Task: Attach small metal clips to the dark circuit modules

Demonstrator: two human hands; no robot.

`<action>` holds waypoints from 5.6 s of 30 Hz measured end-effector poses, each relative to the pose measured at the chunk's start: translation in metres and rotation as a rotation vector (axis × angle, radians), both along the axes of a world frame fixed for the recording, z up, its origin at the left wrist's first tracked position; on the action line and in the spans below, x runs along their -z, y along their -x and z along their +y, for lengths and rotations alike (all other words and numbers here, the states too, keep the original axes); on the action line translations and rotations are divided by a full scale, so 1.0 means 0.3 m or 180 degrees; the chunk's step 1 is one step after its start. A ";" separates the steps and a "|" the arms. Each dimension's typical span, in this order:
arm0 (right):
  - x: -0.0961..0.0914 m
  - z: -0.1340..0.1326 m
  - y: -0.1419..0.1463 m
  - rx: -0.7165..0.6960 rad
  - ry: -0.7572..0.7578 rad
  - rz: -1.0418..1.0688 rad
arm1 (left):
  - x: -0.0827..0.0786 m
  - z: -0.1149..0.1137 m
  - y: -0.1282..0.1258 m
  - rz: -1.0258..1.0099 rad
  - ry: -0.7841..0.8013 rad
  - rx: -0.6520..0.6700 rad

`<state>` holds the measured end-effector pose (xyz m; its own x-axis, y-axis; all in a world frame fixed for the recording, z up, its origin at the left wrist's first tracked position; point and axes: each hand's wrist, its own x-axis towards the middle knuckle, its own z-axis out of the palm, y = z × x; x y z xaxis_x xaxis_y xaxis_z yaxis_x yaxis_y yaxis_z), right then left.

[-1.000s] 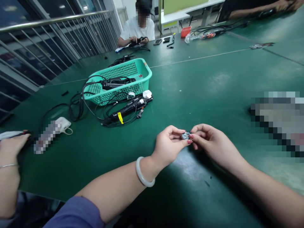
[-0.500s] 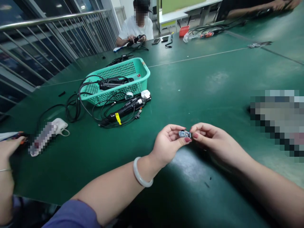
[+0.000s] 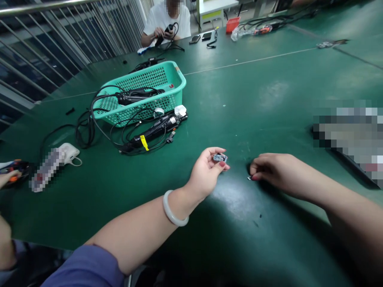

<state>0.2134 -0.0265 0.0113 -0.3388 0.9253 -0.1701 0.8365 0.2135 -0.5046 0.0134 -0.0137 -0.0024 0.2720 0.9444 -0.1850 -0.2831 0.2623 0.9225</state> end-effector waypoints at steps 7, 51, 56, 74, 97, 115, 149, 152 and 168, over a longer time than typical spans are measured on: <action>0.032 -0.005 0.063 -0.0311 -0.0585 0.0066 | -0.007 -0.002 -0.001 0.0113 -0.0001 0.0061; -0.032 -0.074 0.191 0.0259 -0.2587 -0.0750 | 0.030 -0.030 -0.021 0.0360 -0.0387 0.0151; -0.027 -0.072 0.197 0.0289 -0.2616 -0.0846 | 0.027 -0.033 -0.019 0.0408 -0.0527 0.0160; -0.035 -0.087 0.179 0.0420 -0.2309 -0.0624 | 0.024 -0.029 -0.021 0.0263 -0.0354 0.0080; -0.018 -0.072 0.160 0.0505 -0.1950 -0.0124 | 0.006 -0.018 -0.015 -0.0105 0.0174 0.0011; -0.018 -0.077 0.150 0.0153 -0.2391 -0.0526 | -0.004 -0.021 -0.015 -0.0045 0.0218 0.0056; 0.037 -0.042 0.176 0.0465 -0.2165 -0.0049 | -0.019 0.006 0.000 -0.0083 0.0617 -0.0017; 0.047 -0.036 0.161 0.0577 -0.1875 0.0168 | -0.038 0.009 0.036 0.0205 0.0640 -0.0137; 0.058 -0.003 0.122 0.0984 -0.1048 0.0898 | -0.078 -0.092 0.533 0.4783 -0.1543 -0.0672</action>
